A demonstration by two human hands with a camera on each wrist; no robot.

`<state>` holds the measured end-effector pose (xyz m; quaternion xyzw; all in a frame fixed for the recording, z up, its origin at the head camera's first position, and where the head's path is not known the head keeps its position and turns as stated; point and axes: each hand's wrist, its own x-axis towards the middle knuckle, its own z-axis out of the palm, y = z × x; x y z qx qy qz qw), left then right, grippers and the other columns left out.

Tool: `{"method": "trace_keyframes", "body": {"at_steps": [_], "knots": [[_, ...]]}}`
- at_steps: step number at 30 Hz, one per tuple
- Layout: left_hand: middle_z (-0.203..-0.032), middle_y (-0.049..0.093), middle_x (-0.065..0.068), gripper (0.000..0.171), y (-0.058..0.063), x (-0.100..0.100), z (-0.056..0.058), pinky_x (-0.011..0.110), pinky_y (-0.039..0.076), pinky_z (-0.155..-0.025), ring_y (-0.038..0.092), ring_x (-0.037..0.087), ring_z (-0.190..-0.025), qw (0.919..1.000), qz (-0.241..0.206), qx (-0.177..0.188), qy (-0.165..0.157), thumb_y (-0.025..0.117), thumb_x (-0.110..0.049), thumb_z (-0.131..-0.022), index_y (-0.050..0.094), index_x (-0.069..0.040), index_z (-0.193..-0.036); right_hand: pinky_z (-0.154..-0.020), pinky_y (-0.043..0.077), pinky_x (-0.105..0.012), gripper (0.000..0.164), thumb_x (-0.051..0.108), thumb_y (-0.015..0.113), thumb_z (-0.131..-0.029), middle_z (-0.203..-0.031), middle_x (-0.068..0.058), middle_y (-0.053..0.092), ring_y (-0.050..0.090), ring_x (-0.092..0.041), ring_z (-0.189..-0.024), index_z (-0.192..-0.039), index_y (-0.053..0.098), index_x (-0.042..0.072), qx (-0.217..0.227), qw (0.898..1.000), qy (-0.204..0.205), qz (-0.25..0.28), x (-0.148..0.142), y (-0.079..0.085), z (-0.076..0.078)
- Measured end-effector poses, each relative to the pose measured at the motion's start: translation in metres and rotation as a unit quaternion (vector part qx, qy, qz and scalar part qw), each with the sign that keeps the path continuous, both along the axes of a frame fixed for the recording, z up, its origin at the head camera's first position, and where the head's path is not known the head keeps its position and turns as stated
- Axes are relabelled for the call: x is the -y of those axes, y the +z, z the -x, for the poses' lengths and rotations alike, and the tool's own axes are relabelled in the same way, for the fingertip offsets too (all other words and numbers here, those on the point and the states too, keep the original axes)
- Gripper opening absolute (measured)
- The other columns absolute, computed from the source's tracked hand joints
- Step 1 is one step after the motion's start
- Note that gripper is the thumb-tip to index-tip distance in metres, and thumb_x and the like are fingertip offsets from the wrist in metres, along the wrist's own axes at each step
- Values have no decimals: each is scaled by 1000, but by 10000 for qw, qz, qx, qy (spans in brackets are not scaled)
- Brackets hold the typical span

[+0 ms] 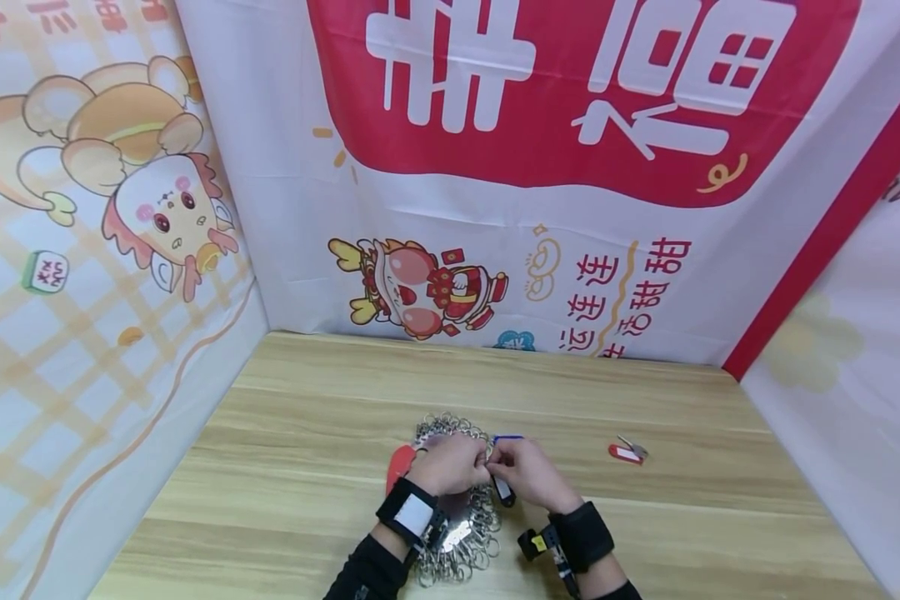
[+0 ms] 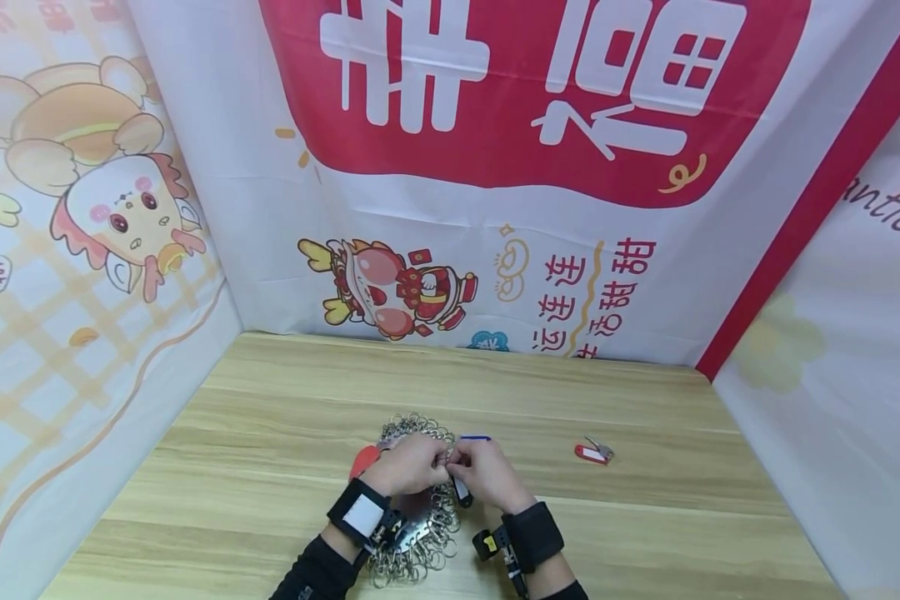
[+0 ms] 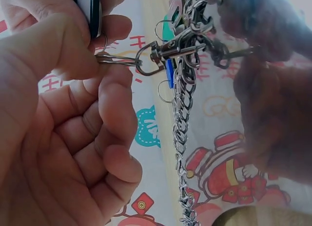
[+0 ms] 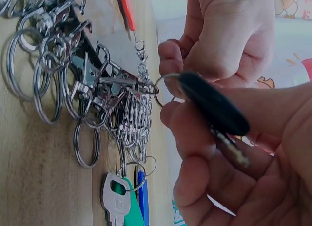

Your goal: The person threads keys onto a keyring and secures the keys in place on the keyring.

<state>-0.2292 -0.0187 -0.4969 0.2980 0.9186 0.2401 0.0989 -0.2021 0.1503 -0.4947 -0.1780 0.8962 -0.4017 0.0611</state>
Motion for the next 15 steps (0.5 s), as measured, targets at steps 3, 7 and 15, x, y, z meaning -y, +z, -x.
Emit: {"method": "trace_keyframes", "body": {"at_steps": [3, 7, 15], "knots": [[-58, 49, -10, 20, 1, -2, -1, 22, 37, -49, 46, 5, -50, 9997, 100, -200, -49, 65, -19, -79, 50, -20, -66, -51, 41, -23, 10, 9, 65, -88, -73, 7, 58, 50, -8, -60, -80, 63, 14, -94, 9999, 46, -56, 0, -1, 1], [-58, 48, -10, 21, 1, -4, -3, 21, 37, -50, 46, 5, -51, 9994, 72, -317, -95, 66, -17, -78, 50, -20, -64, -52, 42, -24, 10, 10, 65, -88, -75, 7, 59, 51, -9, -61, -81, 63, 16, -100, 9999, -38, -129, 0, -1, 1], [-57, 46, -10, 22, 2, -5, -4, 21, 36, -48, 45, 5, -49, 9999, -62, -146, 10, 64, -15, -77, 48, -19, -62, -49, 40, -22, 12, 11, 67, -87, -69, 9, 57, 48, -7, -57, -77, 62, 17, -267, 9993, -147, -200, 0, 0, 0]]}}
